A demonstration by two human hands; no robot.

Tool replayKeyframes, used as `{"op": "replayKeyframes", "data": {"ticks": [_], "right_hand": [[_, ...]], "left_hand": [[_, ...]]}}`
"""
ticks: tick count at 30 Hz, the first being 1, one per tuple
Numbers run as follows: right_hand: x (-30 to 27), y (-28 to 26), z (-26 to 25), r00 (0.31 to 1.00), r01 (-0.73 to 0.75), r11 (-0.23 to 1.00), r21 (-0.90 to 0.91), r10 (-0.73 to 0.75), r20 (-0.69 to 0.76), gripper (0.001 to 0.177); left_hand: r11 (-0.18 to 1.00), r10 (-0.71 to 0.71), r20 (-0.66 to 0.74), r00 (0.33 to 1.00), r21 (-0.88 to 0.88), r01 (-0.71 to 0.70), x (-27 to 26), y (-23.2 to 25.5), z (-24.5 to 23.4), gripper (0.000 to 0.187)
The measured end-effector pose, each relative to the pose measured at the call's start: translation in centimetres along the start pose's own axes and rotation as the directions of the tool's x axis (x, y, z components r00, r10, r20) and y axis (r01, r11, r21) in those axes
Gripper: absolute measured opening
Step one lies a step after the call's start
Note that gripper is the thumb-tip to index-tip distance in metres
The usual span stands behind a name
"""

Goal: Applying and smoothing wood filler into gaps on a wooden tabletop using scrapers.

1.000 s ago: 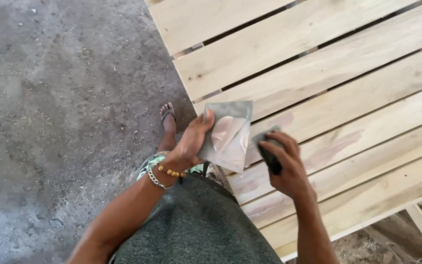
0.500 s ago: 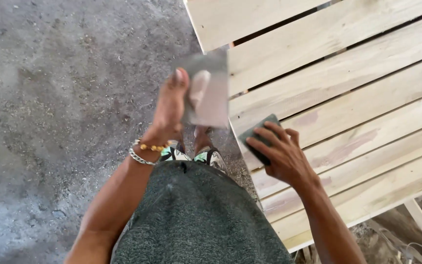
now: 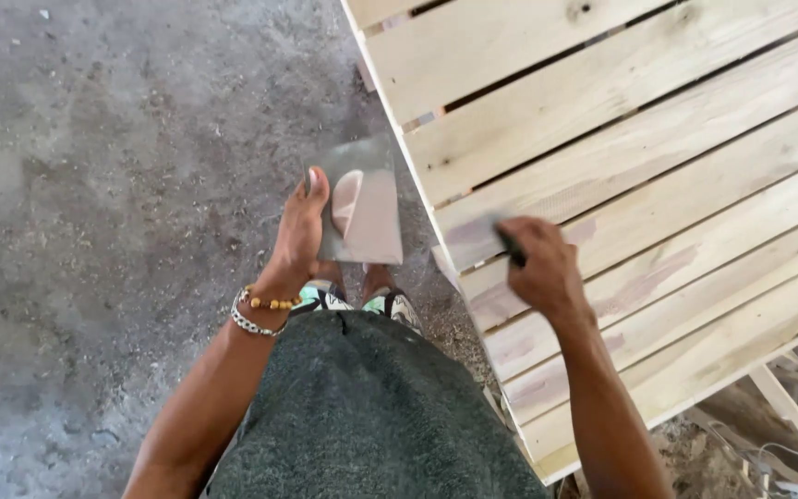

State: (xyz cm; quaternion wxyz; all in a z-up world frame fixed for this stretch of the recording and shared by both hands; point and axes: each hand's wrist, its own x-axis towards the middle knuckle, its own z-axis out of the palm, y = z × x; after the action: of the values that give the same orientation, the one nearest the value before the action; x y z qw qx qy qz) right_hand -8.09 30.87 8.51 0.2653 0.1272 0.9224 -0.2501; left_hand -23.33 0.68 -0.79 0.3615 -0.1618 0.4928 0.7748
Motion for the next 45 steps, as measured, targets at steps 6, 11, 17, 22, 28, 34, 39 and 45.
{"op": "replayKeyframes", "data": {"ticks": [6,11,17,22,28,34,39,45], "right_hand": [[1.0,-6.0,0.9,0.948,-0.317,0.946,0.062,0.319,-0.016,0.048],[0.4,-6.6,0.6,0.975,-0.198,0.975,-0.097,0.206,0.08,0.053],[6.7,-5.7,-0.8,0.965,0.19,0.965,-0.184,-0.218,-0.146,0.044],[7.9,-5.4,0.4,0.862,0.355,0.896,-0.268,-0.425,-0.276,0.054],[9.8,-5.1,-3.7,0.996,0.069,0.992,-0.104,-0.074,-0.046,0.049],[9.1,-12.2,-4.3,0.976,-0.208,0.975,0.083,0.212,-0.045,0.049],[5.6,-7.9,-3.1,0.985,0.169,0.96,0.224,-0.156,-0.076,0.068],[2.3,-4.9,-3.2,0.732,0.585,0.793,0.172,-0.425,-0.533,0.068]], "left_hand": [[0.992,-0.123,0.028,0.992,0.018,0.122,-0.9,2.0,0.7,0.065],[0.993,-0.112,0.051,0.992,-0.043,0.114,-0.1,0.4,-0.6,0.065],[0.996,-0.082,0.084,0.993,-0.023,0.084,-0.2,1.7,-2.4,0.064],[0.984,-0.094,0.106,0.99,-0.141,0.109,-0.1,4.5,-3.0,0.062],[0.966,-0.103,0.099,0.99,-0.225,0.124,0.5,4.6,-3.0,0.064],[0.962,-0.204,-0.017,0.979,-0.188,0.197,1.5,2.3,-0.9,0.063],[0.944,-0.285,-0.008,0.958,-0.177,0.279,3.1,0.5,4.3,0.059],[0.88,-0.371,0.261,0.891,-0.207,0.427,4.2,2.6,12.7,0.056]]}}
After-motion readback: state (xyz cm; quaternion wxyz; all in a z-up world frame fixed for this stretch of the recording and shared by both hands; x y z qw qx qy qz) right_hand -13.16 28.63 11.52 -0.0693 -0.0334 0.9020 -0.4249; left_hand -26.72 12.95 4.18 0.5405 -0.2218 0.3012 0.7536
